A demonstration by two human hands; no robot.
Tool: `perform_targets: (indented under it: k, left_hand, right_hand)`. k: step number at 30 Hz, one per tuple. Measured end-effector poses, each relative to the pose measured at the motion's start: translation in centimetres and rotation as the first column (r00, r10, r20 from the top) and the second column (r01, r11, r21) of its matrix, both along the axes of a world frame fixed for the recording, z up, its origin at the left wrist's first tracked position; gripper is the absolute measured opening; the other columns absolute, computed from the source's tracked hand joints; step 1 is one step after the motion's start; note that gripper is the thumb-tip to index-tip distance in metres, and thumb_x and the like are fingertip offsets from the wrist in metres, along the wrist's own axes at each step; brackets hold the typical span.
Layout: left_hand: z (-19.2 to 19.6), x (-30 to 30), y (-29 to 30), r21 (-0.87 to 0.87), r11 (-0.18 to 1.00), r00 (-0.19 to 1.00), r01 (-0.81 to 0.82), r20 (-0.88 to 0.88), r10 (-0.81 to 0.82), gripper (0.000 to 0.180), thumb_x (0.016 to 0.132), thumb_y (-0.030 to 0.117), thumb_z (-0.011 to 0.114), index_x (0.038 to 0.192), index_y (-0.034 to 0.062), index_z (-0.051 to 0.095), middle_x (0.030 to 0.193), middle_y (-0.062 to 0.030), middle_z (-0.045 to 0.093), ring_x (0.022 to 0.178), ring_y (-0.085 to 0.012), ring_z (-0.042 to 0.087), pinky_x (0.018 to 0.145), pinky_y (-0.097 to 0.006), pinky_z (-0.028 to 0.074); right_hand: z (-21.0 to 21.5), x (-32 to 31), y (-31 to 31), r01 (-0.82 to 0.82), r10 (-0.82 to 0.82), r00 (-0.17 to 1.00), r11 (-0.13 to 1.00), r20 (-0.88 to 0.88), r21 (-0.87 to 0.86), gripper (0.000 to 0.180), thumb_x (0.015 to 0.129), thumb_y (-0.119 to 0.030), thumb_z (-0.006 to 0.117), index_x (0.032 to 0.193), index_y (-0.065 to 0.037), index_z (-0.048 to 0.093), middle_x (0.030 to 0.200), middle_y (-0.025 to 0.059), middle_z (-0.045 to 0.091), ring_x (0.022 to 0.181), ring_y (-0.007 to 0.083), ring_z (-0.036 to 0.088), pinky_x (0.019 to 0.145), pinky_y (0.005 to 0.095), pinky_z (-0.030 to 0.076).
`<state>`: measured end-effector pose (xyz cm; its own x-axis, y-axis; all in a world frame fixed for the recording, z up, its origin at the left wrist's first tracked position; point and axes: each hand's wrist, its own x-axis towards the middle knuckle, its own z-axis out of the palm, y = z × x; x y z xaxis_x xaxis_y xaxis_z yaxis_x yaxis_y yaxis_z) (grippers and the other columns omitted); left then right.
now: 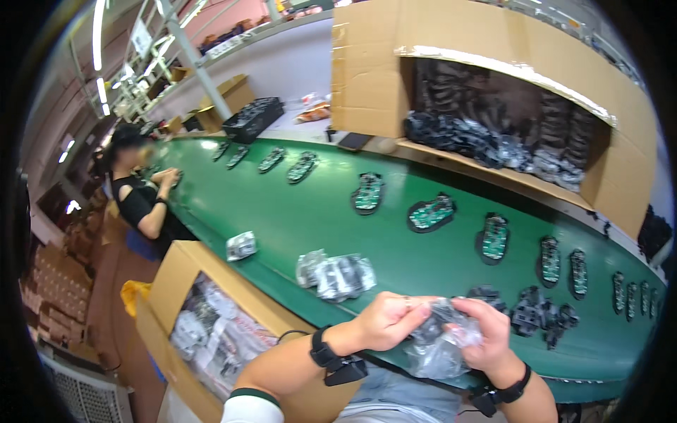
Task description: The person unpacks a cardboard box filled with small plastic bags containing black electronic components. They remove the bags and place them on a green conveyor belt alongside other workers. The person then picks up individual bags, opens them, and places the components onto the belt.
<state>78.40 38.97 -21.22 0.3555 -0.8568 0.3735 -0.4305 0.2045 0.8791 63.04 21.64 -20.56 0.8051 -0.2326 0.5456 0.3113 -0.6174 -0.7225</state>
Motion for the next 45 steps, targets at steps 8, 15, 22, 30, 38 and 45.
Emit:
perform_targets:
  k: [8, 15, 22, 30, 38, 45]
  left_hand:
    - [1.2, 0.8, 0.9, -0.287, 0.925, 0.946, -0.249, 0.134, 0.296, 0.018, 0.101, 0.01, 0.057, 0.095, -0.0016, 0.07, 0.093, -0.0147, 0.072, 0.082, -0.0223, 0.068, 0.074, -0.032, 0.054]
    - [0.6, 0.4, 0.8, 0.067, 0.992, 0.903, -0.107, -0.412, 0.125, 0.025, 0.106, 0.019, 0.055, 0.101, -0.0012, 0.069, 0.094, -0.0055, 0.071, 0.086, -0.0087, 0.062, 0.076, -0.025, 0.05]
    - [-0.8, 1.7, 1.0, 0.231, 0.935, 0.738, 0.27, -0.673, -0.047, 0.032, 0.107, 0.022, 0.049, 0.11, -0.0048, 0.067, 0.102, -0.007, 0.07, 0.094, -0.0121, 0.063, 0.087, -0.028, 0.05]
    - [1.4, 1.2, 1.5, -0.01, 0.951, 0.908, 0.31, -0.293, -0.299, 0.061, 0.093, 0.002, 0.063, 0.15, -0.0016, 0.042, 0.122, -0.0118, 0.063, 0.108, -0.0161, 0.06, 0.095, -0.032, 0.048]
    - [1.1, 1.7, 1.3, -0.015, 0.971, 0.953, 0.238, -0.189, -0.236, 0.018, 0.084, -0.001, 0.076, 0.102, 0.0011, 0.075, 0.086, -0.0084, 0.068, 0.078, -0.0176, 0.064, 0.072, -0.03, 0.05]
    - [2.6, 1.5, 1.0, -0.428, 0.868, 0.632, -0.251, 0.607, 0.482, 0.03, 0.069, 0.001, 0.083, 0.096, 0.0112, 0.075, 0.078, -0.0007, 0.058, 0.066, -0.0182, 0.055, 0.06, -0.033, 0.042]
  right_hand:
    - [0.7, 0.3, 0.0, -0.209, 0.208, 0.972, 0.978, -0.108, 0.006, 0.053, 0.072, -0.012, 0.088, 0.118, 0.003, 0.066, 0.101, 0.0149, 0.071, 0.089, 0.0261, 0.07, 0.08, 0.0347, 0.056]
    - [0.0, 0.7, 1.0, -0.226, 0.228, 0.973, 0.973, 0.035, -0.033, 0.052, 0.075, -0.011, 0.085, 0.123, -0.001, 0.066, 0.114, 0.015, 0.067, 0.09, 0.0273, 0.069, 0.078, 0.0348, 0.057]
    - [-0.2, 0.5, 0.2, -0.282, 0.284, 0.959, 0.955, 0.008, -0.091, 0.029, 0.076, -0.012, 0.084, 0.102, -0.003, 0.073, 0.091, 0.0112, 0.069, 0.079, 0.0256, 0.07, 0.069, 0.033, 0.057]
    - [-0.1, 0.2, -0.7, -0.101, 0.1, 0.994, 0.994, 0.036, 0.034, 0.01, 0.082, -0.006, 0.077, 0.089, -0.001, 0.072, 0.083, 0.013, 0.069, 0.07, 0.0245, 0.065, 0.063, 0.0329, 0.053]
    - [0.2, 0.3, -0.9, -0.103, 0.104, 0.992, 0.994, 0.064, -0.022, 0.008, 0.08, -0.003, 0.074, 0.087, 0.0, 0.073, 0.084, 0.0129, 0.071, 0.073, 0.025, 0.069, 0.065, 0.0333, 0.056]
    - [1.0, 0.3, -1.3, 0.118, -0.087, 0.987, 0.963, 0.135, -0.242, 0.017, 0.074, -0.005, 0.075, 0.091, -0.002, 0.073, 0.087, 0.0111, 0.071, 0.071, 0.0242, 0.069, 0.063, 0.0333, 0.056]
